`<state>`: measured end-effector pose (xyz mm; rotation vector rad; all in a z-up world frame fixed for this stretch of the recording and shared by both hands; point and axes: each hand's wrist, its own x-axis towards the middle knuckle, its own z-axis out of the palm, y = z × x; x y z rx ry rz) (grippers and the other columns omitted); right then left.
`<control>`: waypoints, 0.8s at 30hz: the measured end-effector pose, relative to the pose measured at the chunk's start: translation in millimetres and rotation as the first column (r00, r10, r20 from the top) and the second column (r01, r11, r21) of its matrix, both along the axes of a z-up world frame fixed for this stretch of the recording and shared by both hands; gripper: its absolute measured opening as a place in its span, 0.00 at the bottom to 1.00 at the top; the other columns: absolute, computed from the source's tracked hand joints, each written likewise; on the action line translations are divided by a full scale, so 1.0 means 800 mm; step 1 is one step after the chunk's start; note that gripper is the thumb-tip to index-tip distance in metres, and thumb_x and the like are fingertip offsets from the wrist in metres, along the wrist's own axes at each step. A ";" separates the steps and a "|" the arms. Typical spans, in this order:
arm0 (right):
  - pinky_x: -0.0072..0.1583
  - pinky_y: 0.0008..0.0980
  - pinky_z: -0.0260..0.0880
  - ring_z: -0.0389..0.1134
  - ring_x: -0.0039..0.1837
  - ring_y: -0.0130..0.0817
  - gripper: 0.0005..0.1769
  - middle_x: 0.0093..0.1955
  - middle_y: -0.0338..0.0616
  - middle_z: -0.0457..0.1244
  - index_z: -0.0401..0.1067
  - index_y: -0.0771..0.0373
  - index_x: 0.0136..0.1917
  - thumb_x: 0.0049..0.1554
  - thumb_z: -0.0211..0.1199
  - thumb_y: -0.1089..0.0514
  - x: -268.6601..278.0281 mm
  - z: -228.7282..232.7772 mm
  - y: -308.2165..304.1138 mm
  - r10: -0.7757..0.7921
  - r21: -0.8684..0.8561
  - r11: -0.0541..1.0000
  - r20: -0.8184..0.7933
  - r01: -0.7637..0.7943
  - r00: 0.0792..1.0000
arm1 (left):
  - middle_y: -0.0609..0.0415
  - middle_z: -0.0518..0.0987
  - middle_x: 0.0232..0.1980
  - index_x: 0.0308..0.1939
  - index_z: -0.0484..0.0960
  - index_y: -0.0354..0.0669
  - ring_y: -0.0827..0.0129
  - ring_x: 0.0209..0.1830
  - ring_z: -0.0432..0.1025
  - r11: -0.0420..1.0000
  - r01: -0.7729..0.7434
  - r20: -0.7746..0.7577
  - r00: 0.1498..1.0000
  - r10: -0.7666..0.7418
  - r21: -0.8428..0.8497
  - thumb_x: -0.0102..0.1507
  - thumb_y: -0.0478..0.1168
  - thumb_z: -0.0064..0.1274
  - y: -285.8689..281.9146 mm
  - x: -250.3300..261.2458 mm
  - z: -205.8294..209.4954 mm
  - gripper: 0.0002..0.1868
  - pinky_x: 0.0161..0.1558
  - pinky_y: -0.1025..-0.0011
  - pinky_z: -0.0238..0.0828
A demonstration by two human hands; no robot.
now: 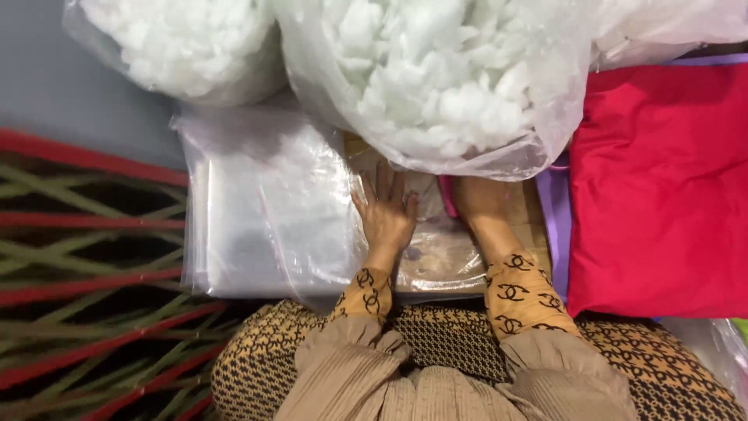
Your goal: Stuffing a red pillowcase with fiberfill, smoothing it out, and organizing fabric materials.
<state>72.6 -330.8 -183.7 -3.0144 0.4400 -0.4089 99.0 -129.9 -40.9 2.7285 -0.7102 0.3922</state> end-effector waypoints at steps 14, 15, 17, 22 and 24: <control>0.60 0.48 0.64 0.63 0.66 0.56 0.38 0.74 0.38 0.61 0.68 0.48 0.74 0.49 0.58 0.46 -0.062 0.135 0.060 -0.070 -0.009 0.997 0.272 0.075 0.960 | 0.46 0.68 0.74 0.62 0.79 0.58 0.35 0.74 0.57 0.995 0.040 0.234 0.972 -0.019 -0.086 0.62 0.58 0.52 -0.007 0.005 -0.006 0.26 0.60 0.26 0.55; 0.60 0.48 0.64 0.63 0.67 0.56 0.40 0.76 0.37 0.60 0.68 0.48 0.75 0.49 0.58 0.46 -0.085 0.142 0.072 -0.069 -0.015 0.997 0.306 0.078 0.949 | 0.47 0.68 0.73 0.62 0.79 0.58 0.35 0.73 0.58 0.994 0.031 0.246 0.969 -0.004 -0.107 0.62 0.58 0.53 -0.008 0.003 0.003 0.26 0.60 0.27 0.55; 0.59 0.56 0.66 0.64 0.66 0.61 0.39 0.76 0.41 0.60 0.66 0.47 0.76 0.50 0.56 0.48 -0.129 0.107 0.052 -0.105 0.058 0.994 0.168 0.097 0.980 | 0.47 0.68 0.73 0.64 0.78 0.58 0.36 0.74 0.58 0.995 0.039 0.237 0.971 -0.016 -0.093 0.61 0.58 0.53 -0.002 0.006 -0.009 0.28 0.60 0.27 0.55; 0.68 0.54 0.62 0.64 0.67 0.55 0.39 0.76 0.42 0.61 0.66 0.48 0.78 0.52 0.57 0.51 -0.244 0.077 0.030 -0.082 -0.102 0.989 0.217 0.106 0.973 | 0.48 0.68 0.73 0.68 0.74 0.60 0.39 0.75 0.56 0.996 0.029 0.182 0.983 -0.014 -0.083 0.62 0.57 0.51 -0.001 0.008 -0.005 0.30 0.63 0.27 0.52; 0.60 0.47 0.70 0.66 0.62 0.53 0.37 0.73 0.44 0.64 0.71 0.53 0.73 0.48 0.58 0.57 -0.282 0.066 0.027 -0.103 -0.051 0.992 0.182 0.114 0.978 | 0.54 0.64 0.76 0.69 0.72 0.64 0.42 0.77 0.51 0.999 -0.031 -0.044 0.999 0.032 0.021 0.62 0.60 0.49 0.000 0.013 -0.016 0.31 0.67 0.25 0.44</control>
